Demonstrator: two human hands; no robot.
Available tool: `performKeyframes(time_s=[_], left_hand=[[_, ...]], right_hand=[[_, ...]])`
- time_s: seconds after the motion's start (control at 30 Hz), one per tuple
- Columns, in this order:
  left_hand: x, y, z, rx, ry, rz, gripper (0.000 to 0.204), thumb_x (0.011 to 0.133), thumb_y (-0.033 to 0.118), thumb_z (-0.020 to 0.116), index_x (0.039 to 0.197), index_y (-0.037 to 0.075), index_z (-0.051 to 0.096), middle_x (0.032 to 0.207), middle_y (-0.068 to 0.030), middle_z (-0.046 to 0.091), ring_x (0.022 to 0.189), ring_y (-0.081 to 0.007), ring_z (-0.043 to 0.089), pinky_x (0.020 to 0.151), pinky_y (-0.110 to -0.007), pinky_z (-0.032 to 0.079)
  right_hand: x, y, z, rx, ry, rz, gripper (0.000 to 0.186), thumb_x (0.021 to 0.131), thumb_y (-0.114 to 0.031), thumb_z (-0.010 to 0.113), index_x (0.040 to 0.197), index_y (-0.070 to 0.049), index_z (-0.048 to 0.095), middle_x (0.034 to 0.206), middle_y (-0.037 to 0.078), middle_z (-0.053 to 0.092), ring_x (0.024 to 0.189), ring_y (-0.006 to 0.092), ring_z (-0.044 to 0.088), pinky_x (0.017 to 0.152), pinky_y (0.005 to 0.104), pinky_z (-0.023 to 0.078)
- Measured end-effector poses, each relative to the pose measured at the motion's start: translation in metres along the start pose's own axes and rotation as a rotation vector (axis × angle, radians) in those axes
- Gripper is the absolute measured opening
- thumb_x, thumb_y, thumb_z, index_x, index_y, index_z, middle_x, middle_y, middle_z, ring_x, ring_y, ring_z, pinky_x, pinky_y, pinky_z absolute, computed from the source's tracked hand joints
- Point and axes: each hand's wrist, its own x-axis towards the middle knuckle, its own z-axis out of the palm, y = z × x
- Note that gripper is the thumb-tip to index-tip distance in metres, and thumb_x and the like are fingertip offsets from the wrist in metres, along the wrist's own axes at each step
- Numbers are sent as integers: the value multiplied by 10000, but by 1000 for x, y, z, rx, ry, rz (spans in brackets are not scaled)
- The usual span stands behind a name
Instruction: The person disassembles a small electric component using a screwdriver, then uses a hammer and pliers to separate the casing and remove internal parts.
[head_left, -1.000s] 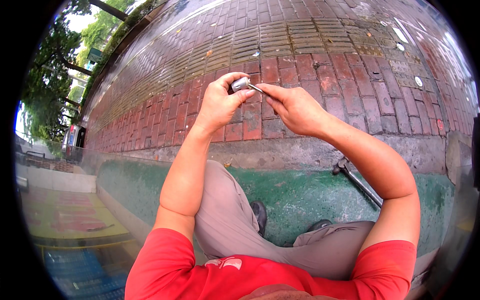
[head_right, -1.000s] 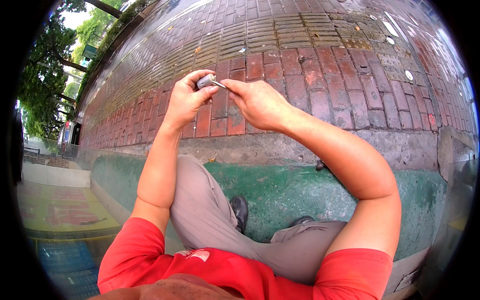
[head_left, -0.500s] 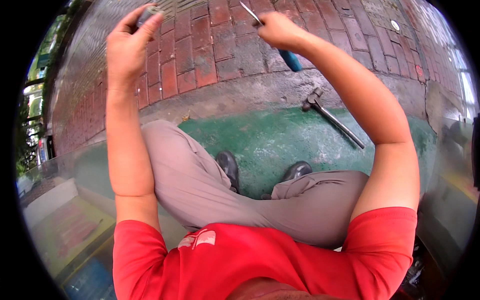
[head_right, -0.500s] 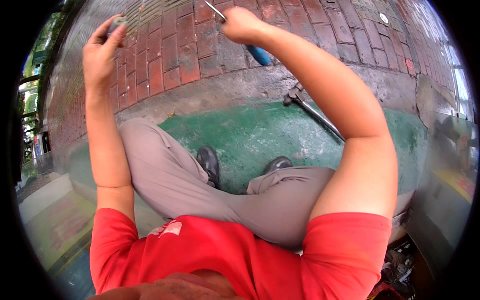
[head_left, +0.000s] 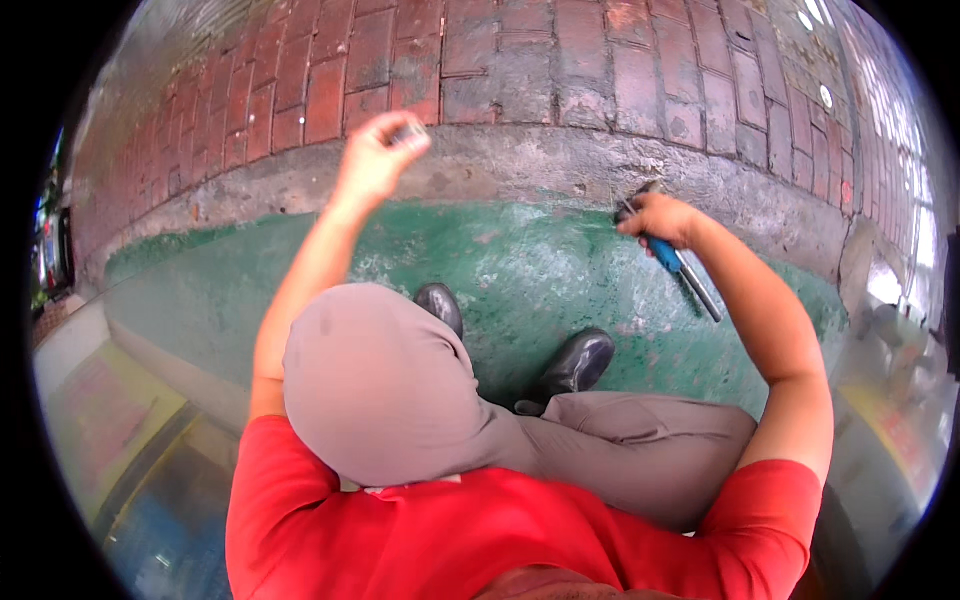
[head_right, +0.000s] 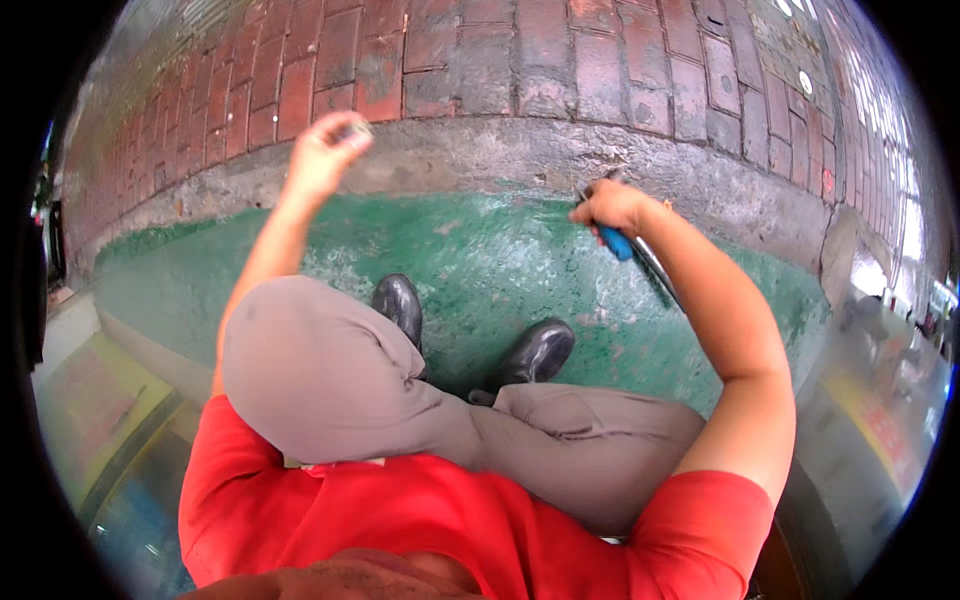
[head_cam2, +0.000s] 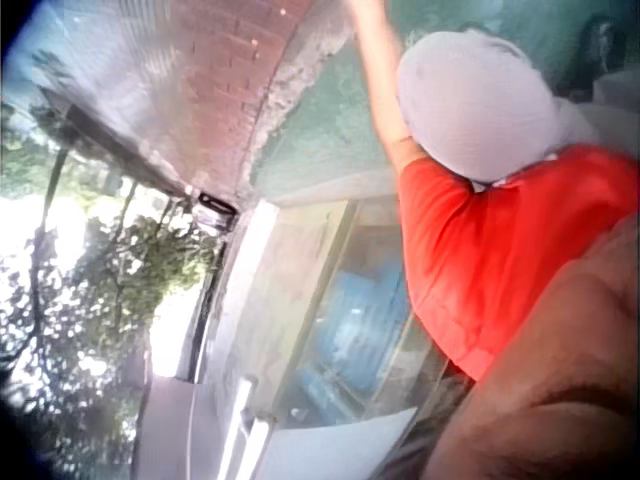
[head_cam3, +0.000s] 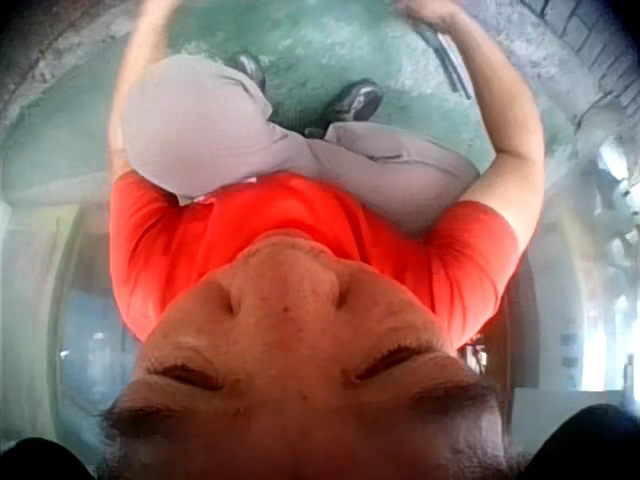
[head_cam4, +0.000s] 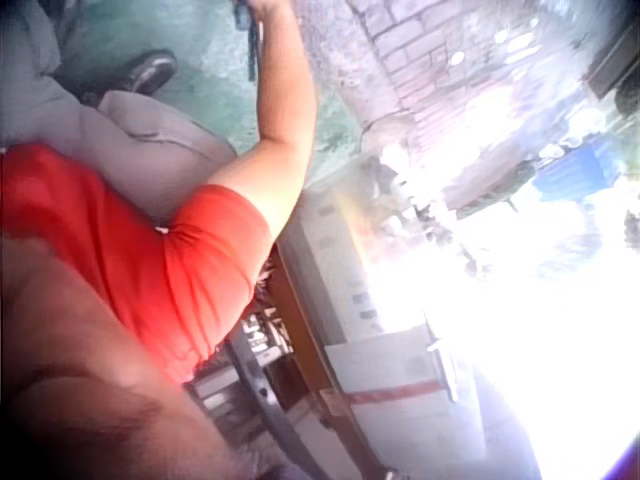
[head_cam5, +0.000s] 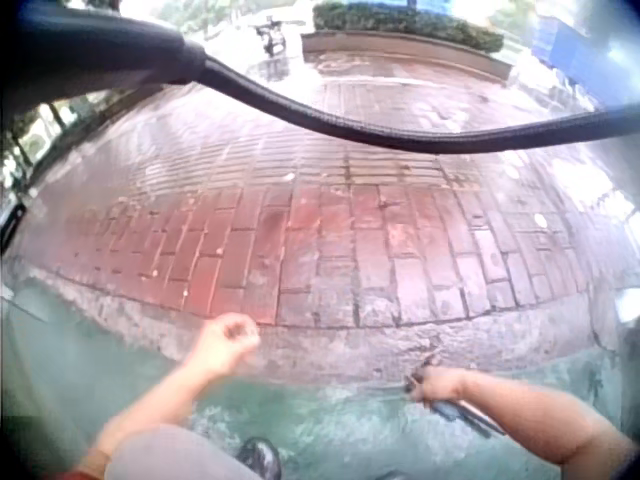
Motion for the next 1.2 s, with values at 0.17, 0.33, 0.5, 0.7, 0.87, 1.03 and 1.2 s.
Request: performKeyframes(time_s=[0.17, 0.33, 0.5, 0.7, 0.87, 1.03, 1.2], left_hand=[[-33, -129, 75, 409, 0, -74, 375, 729, 185, 805, 1062, 49, 701, 1004, -137, 658, 939, -295, 657, 854, -372, 519], [-14, -152, 108, 549, -82, 50, 313, 753, 156, 786, 1024, 45, 676, 1001, -139, 614, 965, -330, 622, 849, -410, 508], [7, -160, 123, 648, -77, 105, 312, 770, 140, 762, 1052, 61, 654, 1074, -136, 593, 1067, -348, 573, 890, -428, 483], [1, -177, 134, 546, -72, 84, 354, 751, 155, 782, 1060, 48, 645, 1082, -136, 597, 1059, -345, 581, 900, -430, 482], [-4, -177, 132, 521, -33, 100, 434, 733, 169, 799, 1114, 39, 634, 1107, -138, 598, 1059, -348, 581, 918, -423, 478], [0, -155, 118, 500, 70, 142, 512, 709, 185, 824, 1172, 65, 640, 1172, -136, 598, 1084, -330, 586, 948, -402, 478], [4, -56, 82, 290, -62, 340, 463, 755, 165, 780, 1186, 75, 635, 1118, -148, 657, 1017, -339, 634, 881, -410, 512]], right_hand=[[-18, -38, 1, 179, -57, -202, 734, 797, -5, 665, 1451, 17, 333, 945, 133, 601, 676, 182, 598, 525, 338, 558], [-7, -49, 33, -583, 89, -225, 692, 752, -26, 620, 1415, -7, 423, 1078, 239, 627, 844, 338, 650, 708, 419, 556], [11, -66, 63, -925, 242, -636, 586, 726, -3, 552, 1303, 57, 476, 1058, 319, 606, 1047, 440, 589, 932, 477, 463], [22, -97, 80, -980, 306, -597, 326, 760, -10, 580, 1082, 40, 566, 1065, 276, 587, 967, 448, 608, 841, 488, 507], [29, -103, 89, -891, 370, -780, 262, 775, -74, 623, 1020, 16, 607, 956, 243, 601, 948, 426, 612, 837, 479, 507], [33, -120, 97, -812, 426, -797, 228, 814, -169, 623, 941, 19, 617, 872, 266, 649, 864, 431, 636, 797, 500, 508], [40, -153, 115, -751, 490, -836, 256, 838, -205, 637, 960, 21, 636, 875, 261, 672, 851, 432, 656, 777, 488, 523]])
